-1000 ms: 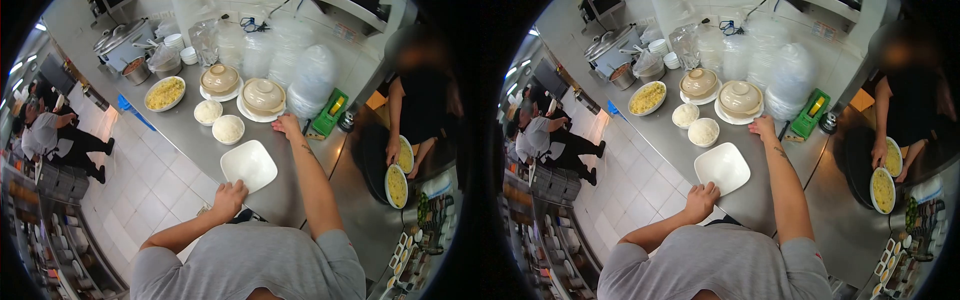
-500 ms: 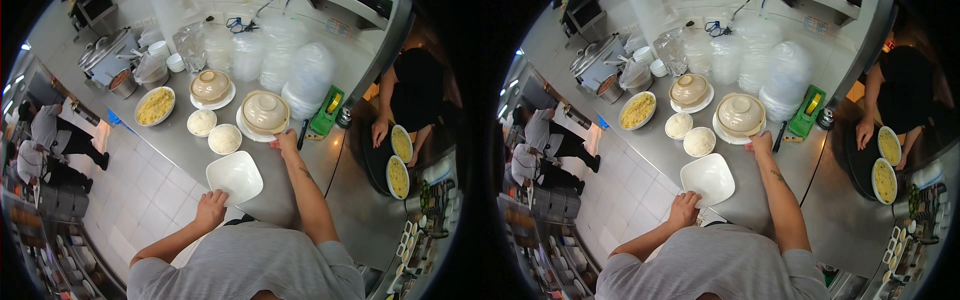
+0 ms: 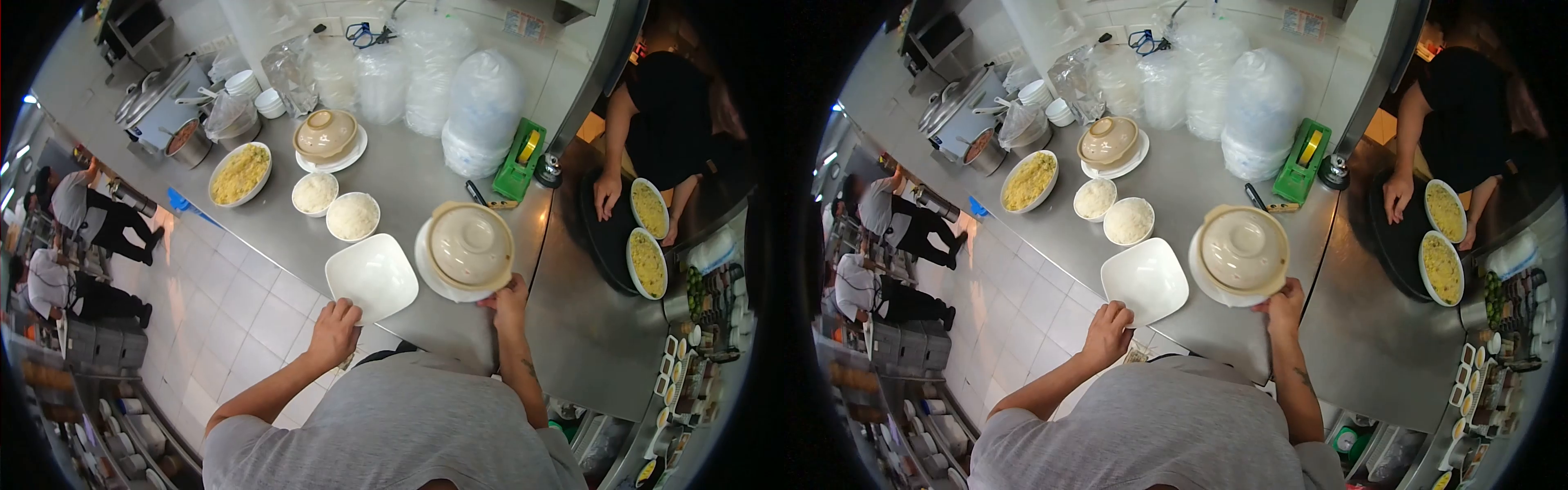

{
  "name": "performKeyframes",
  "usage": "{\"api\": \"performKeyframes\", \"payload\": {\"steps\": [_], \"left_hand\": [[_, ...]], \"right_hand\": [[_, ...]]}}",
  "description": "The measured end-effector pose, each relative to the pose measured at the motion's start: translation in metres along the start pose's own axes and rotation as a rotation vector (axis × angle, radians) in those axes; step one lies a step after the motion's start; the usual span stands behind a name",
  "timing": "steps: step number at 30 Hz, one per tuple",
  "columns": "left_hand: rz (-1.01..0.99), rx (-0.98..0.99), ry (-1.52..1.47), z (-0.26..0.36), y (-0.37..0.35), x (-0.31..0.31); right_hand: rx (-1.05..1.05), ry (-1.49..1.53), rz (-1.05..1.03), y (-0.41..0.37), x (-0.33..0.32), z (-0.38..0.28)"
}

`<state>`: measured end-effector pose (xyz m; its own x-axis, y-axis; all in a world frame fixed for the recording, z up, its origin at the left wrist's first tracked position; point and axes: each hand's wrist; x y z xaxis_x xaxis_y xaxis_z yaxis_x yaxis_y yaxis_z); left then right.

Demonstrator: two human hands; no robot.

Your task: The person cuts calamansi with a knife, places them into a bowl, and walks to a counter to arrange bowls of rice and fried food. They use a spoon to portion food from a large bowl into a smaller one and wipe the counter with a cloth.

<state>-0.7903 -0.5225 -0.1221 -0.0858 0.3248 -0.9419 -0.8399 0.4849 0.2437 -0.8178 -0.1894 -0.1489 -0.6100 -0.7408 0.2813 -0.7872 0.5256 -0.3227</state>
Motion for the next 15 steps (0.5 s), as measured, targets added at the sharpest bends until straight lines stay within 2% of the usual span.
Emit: {"api": "performKeyframes", "payload": {"steps": [9,15], "left_hand": [[0.038,-0.023,-0.022,-0.002,0.0,0.009],[0.078,0.014,-0.021,0.005,0.005,0.014]], "right_hand": [[-0.102,0.039,0.224,-0.011,-0.118,-0.019],[-0.132,0.034,0.297,0.001,-0.181,-0.037]]}}
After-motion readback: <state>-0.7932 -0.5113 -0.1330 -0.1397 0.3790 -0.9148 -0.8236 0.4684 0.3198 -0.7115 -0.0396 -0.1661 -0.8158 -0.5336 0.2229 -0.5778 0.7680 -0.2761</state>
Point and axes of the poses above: each hand's wrist, its own y-axis towards the middle knuckle, its own x-axis out of the palm, z = x × y, and after that the axes turned 10 degrees about y, right-handed
